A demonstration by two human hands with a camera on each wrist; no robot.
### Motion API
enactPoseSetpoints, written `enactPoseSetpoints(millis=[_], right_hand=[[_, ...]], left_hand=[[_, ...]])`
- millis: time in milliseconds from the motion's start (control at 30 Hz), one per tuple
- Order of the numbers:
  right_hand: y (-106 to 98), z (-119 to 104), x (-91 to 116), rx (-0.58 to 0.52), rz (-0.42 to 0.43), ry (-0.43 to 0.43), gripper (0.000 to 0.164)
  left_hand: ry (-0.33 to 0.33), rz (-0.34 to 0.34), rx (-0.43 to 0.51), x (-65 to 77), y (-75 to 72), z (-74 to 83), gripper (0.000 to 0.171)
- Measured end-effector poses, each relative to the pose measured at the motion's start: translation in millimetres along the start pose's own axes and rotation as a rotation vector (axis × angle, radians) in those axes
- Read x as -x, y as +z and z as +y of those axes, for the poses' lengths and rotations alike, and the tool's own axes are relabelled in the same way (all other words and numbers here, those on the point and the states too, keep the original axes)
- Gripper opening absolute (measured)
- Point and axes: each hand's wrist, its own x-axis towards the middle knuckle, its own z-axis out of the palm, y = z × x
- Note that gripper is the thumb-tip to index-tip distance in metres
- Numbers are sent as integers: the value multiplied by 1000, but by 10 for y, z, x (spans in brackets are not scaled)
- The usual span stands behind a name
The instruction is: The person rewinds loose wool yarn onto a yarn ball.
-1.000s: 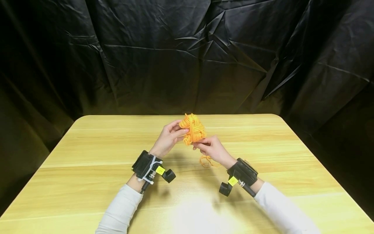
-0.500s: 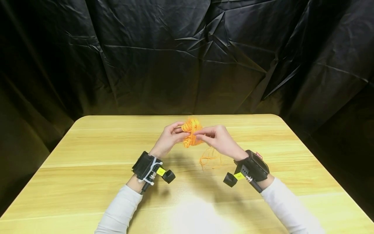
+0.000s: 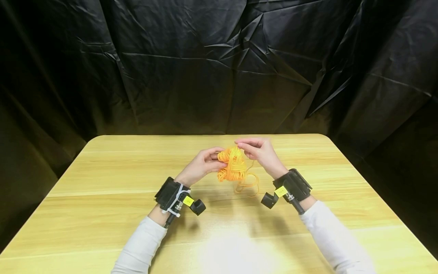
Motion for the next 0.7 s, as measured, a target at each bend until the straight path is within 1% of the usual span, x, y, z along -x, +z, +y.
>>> enactPoseSetpoints(millis=[100, 200, 267, 333, 467, 567, 700], right_hand=[[61, 119, 24, -11, 12, 48, 27], [139, 218, 69, -9, 7, 74, 23], [194, 263, 101, 8, -14, 71, 19], [250, 287, 132, 15, -43, 62, 17], [335, 268, 195, 83, -111, 8, 17], [361, 204, 239, 187, -152, -60, 17], [344, 75, 288, 314, -186, -137, 17]], left_hand=[[20, 30, 81, -3, 4, 3, 40], [62, 73, 168, -13, 4, -2, 37], [85, 108, 212, -20, 2, -1, 35], [105, 140, 231, -23, -2, -3, 34], [103, 217, 234, -26, -12, -5, 33], [92, 261, 221, -30, -22, -13, 33], [86, 287, 178, -33, -33, -27, 33]])
